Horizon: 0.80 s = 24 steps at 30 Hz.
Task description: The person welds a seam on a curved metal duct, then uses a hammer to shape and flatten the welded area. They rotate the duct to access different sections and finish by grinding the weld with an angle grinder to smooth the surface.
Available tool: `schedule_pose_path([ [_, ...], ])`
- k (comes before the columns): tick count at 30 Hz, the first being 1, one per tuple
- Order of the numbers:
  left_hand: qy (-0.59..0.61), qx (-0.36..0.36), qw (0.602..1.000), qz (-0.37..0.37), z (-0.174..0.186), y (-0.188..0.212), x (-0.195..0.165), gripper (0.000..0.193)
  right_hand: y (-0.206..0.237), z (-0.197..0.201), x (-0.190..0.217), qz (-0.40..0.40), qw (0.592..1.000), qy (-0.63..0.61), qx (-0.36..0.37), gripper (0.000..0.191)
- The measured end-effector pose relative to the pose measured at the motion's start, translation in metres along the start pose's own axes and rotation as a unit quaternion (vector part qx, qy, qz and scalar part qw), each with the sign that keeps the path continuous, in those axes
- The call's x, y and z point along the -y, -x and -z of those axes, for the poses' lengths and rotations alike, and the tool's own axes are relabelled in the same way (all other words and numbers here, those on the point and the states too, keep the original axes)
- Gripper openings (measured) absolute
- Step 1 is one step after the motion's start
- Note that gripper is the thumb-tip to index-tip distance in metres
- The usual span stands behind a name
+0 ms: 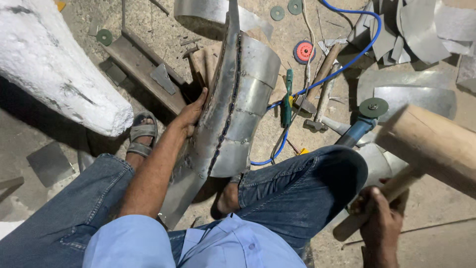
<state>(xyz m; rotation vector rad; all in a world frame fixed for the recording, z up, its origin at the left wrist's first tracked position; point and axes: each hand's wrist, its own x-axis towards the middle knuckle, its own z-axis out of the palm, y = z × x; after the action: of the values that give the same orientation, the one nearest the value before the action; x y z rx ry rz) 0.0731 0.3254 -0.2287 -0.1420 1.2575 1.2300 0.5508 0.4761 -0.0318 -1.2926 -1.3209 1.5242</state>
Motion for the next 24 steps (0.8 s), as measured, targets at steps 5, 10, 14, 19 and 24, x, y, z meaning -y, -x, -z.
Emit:
schedule_pose_path([
  [5,-0.065,-0.021,0.997,-0.032,0.01,0.005,0.015,0.097,-0.018,-0.088,0.007,-0.052,0.989,0.091,0.101,0.039],
  [10,-0.034,0.007,0.999,-0.028,0.01,0.014,0.017,0.098,-0.017,-0.145,0.004,-0.083,0.966,0.155,0.191,0.046],
  [14,-0.021,0.046,0.998,-0.039,0.011,0.011,-0.01,0.09,-0.03,-0.168,0.014,-0.063,0.965,0.157,0.198,0.059],
  [19,-0.037,0.126,0.991,-0.004,0.005,0.003,-0.024,0.08,-0.058,-0.182,0.031,-0.01,0.959,0.175,0.222,0.063],
  [24,-0.026,0.089,0.995,0.042,0.017,0.019,-0.017,0.082,-0.077,-0.19,0.039,0.03,0.944,0.21,0.254,0.065],
])
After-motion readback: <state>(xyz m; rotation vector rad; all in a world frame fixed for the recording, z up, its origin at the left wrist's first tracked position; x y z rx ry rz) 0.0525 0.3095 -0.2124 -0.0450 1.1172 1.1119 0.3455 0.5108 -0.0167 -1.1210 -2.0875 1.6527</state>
